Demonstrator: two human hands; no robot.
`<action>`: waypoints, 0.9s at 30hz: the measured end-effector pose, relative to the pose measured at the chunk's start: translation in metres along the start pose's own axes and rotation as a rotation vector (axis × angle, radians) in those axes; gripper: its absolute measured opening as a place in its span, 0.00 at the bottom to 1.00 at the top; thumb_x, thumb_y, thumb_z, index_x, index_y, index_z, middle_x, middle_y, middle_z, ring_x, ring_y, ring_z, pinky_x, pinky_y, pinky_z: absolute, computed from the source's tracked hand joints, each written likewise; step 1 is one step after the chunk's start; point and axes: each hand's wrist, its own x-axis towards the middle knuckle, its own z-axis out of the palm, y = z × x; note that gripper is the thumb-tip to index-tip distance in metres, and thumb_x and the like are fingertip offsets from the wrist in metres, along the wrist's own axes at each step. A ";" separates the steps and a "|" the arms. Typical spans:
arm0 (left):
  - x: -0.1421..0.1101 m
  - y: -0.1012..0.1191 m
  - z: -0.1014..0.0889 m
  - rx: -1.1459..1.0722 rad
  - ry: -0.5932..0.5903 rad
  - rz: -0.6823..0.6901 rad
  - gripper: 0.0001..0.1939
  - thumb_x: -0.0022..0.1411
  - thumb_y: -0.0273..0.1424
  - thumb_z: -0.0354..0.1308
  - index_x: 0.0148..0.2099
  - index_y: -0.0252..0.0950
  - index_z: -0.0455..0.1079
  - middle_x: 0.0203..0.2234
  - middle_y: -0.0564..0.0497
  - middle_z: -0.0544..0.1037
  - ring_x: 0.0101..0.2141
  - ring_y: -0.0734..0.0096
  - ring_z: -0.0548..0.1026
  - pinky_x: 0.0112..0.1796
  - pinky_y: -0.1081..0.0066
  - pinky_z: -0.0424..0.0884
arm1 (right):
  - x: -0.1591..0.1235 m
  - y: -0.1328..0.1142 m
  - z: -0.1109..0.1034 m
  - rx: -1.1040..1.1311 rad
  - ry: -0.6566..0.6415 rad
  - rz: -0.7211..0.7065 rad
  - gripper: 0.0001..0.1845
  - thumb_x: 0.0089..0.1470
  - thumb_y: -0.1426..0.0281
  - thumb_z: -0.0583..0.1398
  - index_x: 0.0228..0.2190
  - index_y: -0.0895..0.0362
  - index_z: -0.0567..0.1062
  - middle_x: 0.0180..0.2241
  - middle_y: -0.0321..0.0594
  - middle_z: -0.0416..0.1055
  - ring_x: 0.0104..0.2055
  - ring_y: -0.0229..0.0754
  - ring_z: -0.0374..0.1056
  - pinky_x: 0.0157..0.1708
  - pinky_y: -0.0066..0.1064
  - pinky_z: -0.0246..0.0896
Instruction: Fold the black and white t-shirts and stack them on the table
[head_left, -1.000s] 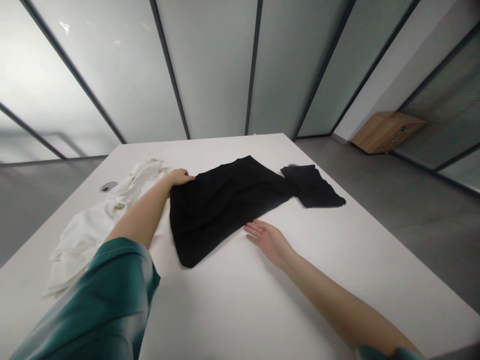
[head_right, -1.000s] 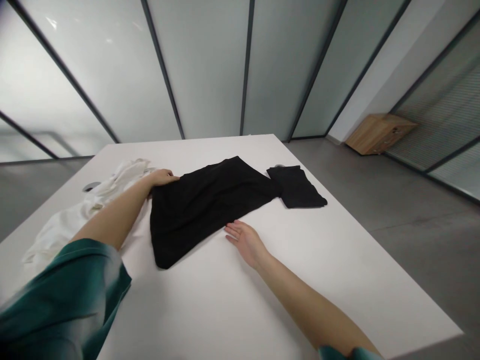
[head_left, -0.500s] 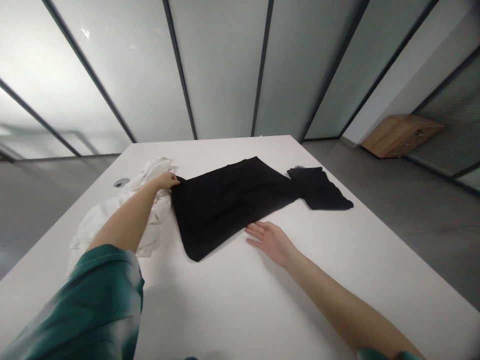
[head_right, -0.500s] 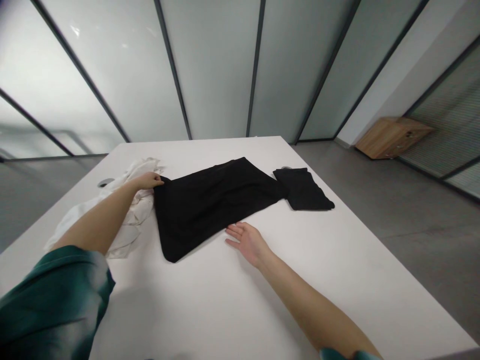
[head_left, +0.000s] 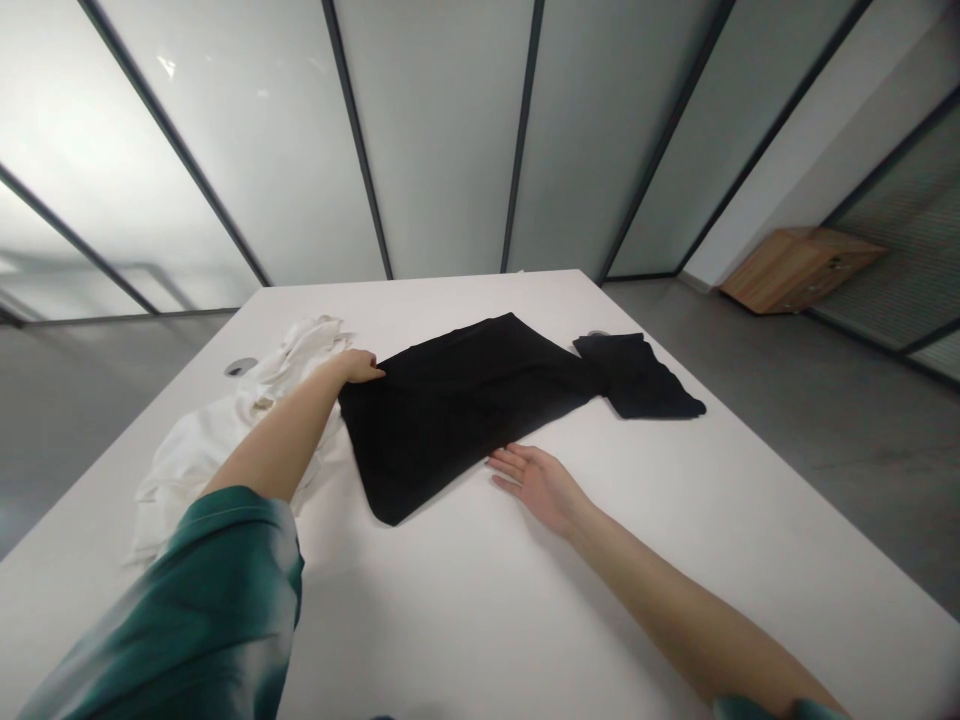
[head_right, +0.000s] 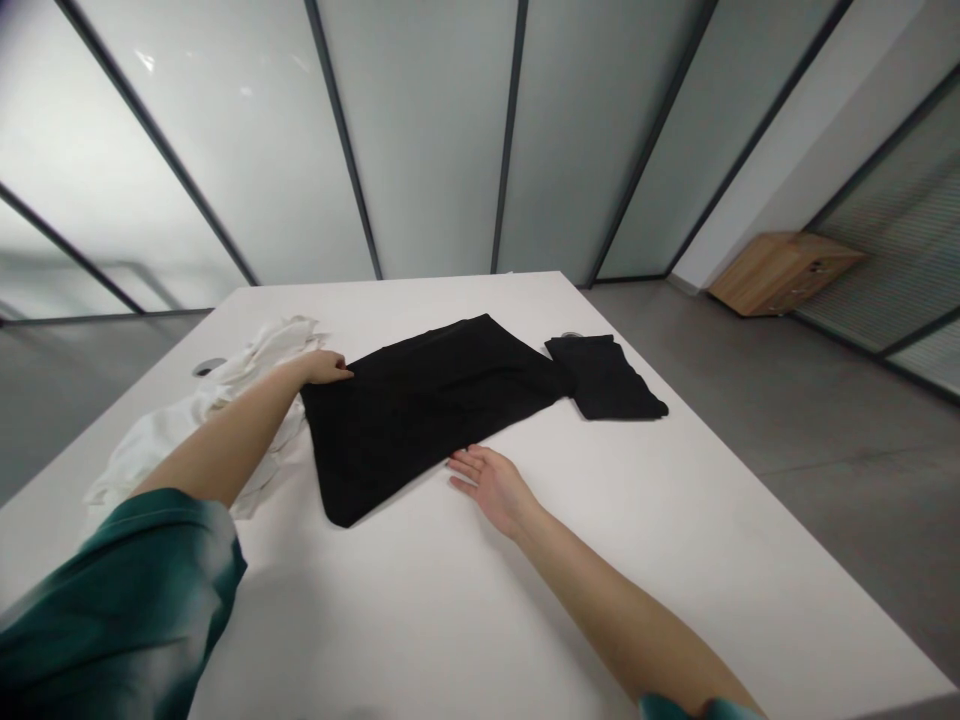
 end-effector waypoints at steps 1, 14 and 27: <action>0.001 0.001 0.000 0.012 -0.034 0.004 0.20 0.56 0.43 0.56 0.42 0.36 0.79 0.40 0.40 0.82 0.44 0.53 0.78 0.43 0.67 0.70 | 0.000 0.000 0.001 0.000 0.005 0.002 0.02 0.52 0.72 0.60 0.29 0.55 0.74 0.42 0.43 0.77 0.49 0.45 0.72 0.52 0.40 0.65; -0.003 -0.021 -0.002 -0.054 0.182 -0.206 0.18 0.63 0.40 0.50 0.42 0.35 0.77 0.38 0.42 0.81 0.42 0.55 0.78 0.43 0.67 0.70 | -0.005 -0.002 0.004 -0.008 0.009 0.009 0.04 0.54 0.72 0.58 0.29 0.55 0.74 0.43 0.45 0.77 0.48 0.45 0.72 0.54 0.40 0.63; -0.003 0.031 0.009 -0.012 0.385 -0.056 0.29 0.68 0.44 0.43 0.63 0.33 0.63 0.57 0.37 0.71 0.57 0.50 0.69 0.56 0.59 0.63 | -0.001 -0.001 0.006 0.005 0.017 0.002 0.03 0.52 0.71 0.58 0.29 0.55 0.73 0.44 0.45 0.77 0.49 0.44 0.72 0.52 0.37 0.64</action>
